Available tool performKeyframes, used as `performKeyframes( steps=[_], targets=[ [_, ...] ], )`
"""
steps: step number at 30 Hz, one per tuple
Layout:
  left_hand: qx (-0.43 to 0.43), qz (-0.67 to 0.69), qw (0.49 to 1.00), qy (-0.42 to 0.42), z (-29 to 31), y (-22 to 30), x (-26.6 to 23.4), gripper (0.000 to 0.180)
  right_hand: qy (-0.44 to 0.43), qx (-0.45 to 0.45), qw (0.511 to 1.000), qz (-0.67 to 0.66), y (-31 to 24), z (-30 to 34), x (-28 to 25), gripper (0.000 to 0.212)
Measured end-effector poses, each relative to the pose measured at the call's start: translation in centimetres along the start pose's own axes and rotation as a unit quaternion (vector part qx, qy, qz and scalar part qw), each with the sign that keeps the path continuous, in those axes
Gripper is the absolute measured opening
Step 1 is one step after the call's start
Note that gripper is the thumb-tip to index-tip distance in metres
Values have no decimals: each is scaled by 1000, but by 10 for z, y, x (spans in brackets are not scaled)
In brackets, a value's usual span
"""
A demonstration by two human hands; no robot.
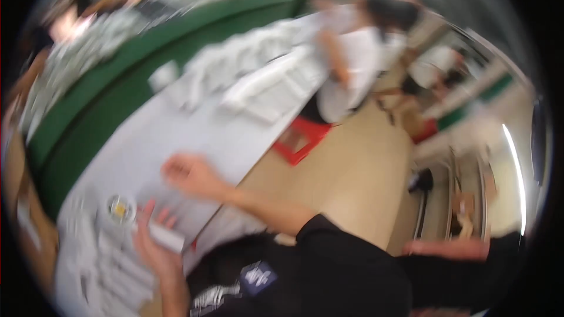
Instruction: Assembling the components of portable electric hand fans on an assembly line.
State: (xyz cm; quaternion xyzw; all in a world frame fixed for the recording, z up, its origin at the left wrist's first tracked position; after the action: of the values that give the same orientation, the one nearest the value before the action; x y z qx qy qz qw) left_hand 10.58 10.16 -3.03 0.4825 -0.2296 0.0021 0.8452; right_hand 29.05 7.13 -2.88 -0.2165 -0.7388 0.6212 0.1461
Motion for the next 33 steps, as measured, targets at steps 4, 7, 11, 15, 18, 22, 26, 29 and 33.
performKeyframes(
  steps=[4, 7, 11, 15, 18, 22, 26, 29, 33],
  targets=[
    [42, 46, 997, -41, 21, 9, -40, 42, -84, -83, 956, 270, 2, -14, 45, 11],
    [56, 53, 997, 14, 45, 10, -75, 40, -50, -113, 925, 360, 3, -19, 73, 19],
    [60, 63, 994, 71, 60, 4, -102, 39, -54, -206, 915, 342, -18, -37, 117, 20],
    [56, 73, 995, 44, 57, 9, -101, 36, -103, -198, 895, 387, -3, -57, 147, 20],
    [56, 61, 996, 19, 56, 11, -99, 35, -158, -136, 896, 391, 10, -62, 152, 17],
    [26, 61, 998, 16, 50, 9, -90, 38, -169, -122, 904, 373, 8, -63, 151, 13],
    [0, 70, 998, 1, 44, 19, -81, 40, -181, -133, 929, 294, -8, -53, 137, 9],
    [24, 60, 998, 6, 40, 27, -85, 39, -179, -140, 964, 136, -53, -23, 122, 13],
    [52, 63, 996, -39, 38, 45, -69, 34, -218, -153, 963, 40, -99, 5, 108, 22]
  ],
)
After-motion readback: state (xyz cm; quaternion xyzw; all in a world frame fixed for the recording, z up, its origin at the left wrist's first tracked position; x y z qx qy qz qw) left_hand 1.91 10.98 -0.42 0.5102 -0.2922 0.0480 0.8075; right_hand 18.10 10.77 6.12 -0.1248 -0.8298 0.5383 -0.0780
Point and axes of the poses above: each hand's wrist, its own z-axis away from the middle knuckle, its own x-axis out of the palm, y = z × x, the point moved 9 cm from there along -z, towards the middle knuckle, and after that the axes turned 6 degrees about -x, right-handed, at the moved point
